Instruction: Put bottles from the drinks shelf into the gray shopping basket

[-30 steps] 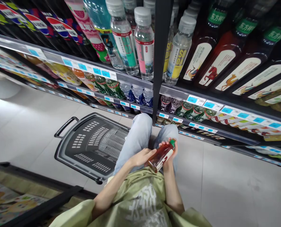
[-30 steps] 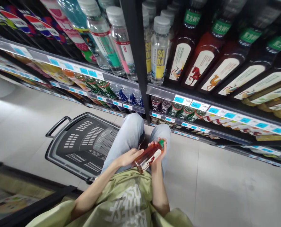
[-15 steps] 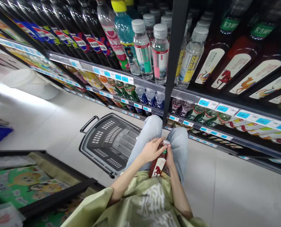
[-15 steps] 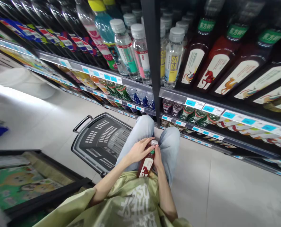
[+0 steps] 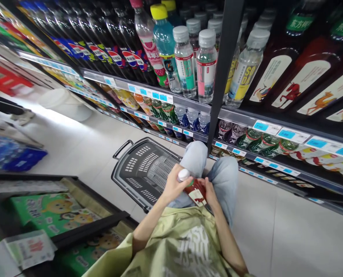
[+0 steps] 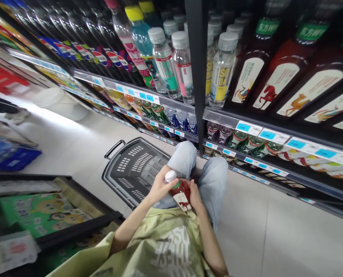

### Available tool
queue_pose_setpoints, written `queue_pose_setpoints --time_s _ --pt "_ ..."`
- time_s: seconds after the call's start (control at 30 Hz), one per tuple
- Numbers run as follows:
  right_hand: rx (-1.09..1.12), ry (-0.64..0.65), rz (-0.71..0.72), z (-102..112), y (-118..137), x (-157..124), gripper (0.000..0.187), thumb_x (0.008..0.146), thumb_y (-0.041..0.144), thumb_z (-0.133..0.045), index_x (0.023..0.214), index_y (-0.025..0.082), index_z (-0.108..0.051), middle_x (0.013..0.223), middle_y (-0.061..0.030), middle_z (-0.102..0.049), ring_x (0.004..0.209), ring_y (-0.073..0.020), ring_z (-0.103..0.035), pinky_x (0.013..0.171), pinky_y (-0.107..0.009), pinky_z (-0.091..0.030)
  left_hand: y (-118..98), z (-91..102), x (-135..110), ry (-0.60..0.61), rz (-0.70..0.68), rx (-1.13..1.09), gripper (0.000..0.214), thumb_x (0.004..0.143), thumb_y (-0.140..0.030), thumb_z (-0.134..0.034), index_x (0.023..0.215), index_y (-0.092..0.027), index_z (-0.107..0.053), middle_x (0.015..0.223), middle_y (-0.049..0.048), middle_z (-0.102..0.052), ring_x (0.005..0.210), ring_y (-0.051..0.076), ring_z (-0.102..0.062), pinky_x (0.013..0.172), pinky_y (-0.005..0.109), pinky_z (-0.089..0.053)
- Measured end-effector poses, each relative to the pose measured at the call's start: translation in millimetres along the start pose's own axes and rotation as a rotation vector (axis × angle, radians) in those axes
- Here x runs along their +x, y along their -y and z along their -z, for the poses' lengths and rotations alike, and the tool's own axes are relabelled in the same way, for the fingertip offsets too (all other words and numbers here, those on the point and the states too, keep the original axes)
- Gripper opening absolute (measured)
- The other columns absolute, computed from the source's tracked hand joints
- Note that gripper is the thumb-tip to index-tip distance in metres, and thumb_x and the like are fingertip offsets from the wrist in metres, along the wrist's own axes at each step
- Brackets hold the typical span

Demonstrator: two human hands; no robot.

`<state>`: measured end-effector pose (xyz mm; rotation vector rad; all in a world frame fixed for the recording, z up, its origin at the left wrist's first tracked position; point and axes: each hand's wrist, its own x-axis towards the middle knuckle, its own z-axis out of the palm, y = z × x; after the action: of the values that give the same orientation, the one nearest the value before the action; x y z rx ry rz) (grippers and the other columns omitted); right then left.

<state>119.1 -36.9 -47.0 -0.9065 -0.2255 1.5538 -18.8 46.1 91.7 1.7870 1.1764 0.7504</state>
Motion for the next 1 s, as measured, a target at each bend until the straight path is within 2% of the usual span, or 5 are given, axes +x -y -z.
queue_pose_setpoints --time_s 0.2,0.3,0.7,0.83,1.0 --pt "-0.358 -0.153 0.123 -6 19 9 0.07 0.083 0.087 -0.068 0.09 0.018 -0.083 0.083 -0.0071 -0.083 0.073 -0.0236 -0.075 0.066 -0.032 -0.059 1 60.0 6 -0.404 0.135 0.09 0.036 0.086 -0.055 -0.069 0.079 -0.021 -0.058 0.071 -0.0032 -0.053 0.065 0.014 -0.048 0.064 0.027 -0.04" --pt "-0.456 -0.087 0.155 -6 18 11 0.062 0.088 0.082 -0.066 0.089 0.022 -0.078 0.074 -0.0041 -0.079 0.066 -0.0222 -0.071 0.063 -0.032 -0.057 3 81.4 17 -0.565 0.156 0.131 0.036 0.085 -0.055 -0.068 0.076 -0.022 -0.057 0.067 -0.0038 -0.052 0.062 0.014 -0.047 0.061 0.027 -0.039" --pt "-0.664 -0.044 0.157 -2 16 9 0.032 0.095 0.057 -0.064 0.09 0.025 -0.066 0.074 -0.0015 -0.074 0.07 -0.022 -0.072 0.068 -0.031 -0.057 40 136.1 -8 -0.713 0.166 0.409 0.035 0.093 -0.051 -0.06 0.077 -0.02 -0.061 0.061 -0.0027 -0.051 0.057 0.013 -0.046 0.06 0.029 -0.036" --pt "-0.707 -0.045 0.144 -3 19 9 0.03 0.094 0.054 -0.064 0.089 0.025 -0.065 0.074 -0.0018 -0.074 0.07 -0.0222 -0.072 0.069 -0.032 -0.057 72 139.2 -13 -0.587 0.137 0.821 0.032 0.093 -0.047 -0.062 0.077 -0.019 -0.061 0.068 0.0022 -0.062 0.066 0.017 -0.059 0.066 0.029 -0.039" --pt "-0.73 -0.052 0.117 -5 20 7 0.028 0.094 0.053 -0.063 0.089 0.025 -0.064 0.075 -0.0029 -0.075 0.072 -0.0235 -0.073 0.069 -0.032 -0.056 158 123.0 -19 -0.051 0.304 1.109 0.033 0.1 -0.047 -0.053 0.091 -0.019 -0.068 0.095 0.0104 -0.076 0.094 0.027 -0.072 0.067 0.03 -0.041"
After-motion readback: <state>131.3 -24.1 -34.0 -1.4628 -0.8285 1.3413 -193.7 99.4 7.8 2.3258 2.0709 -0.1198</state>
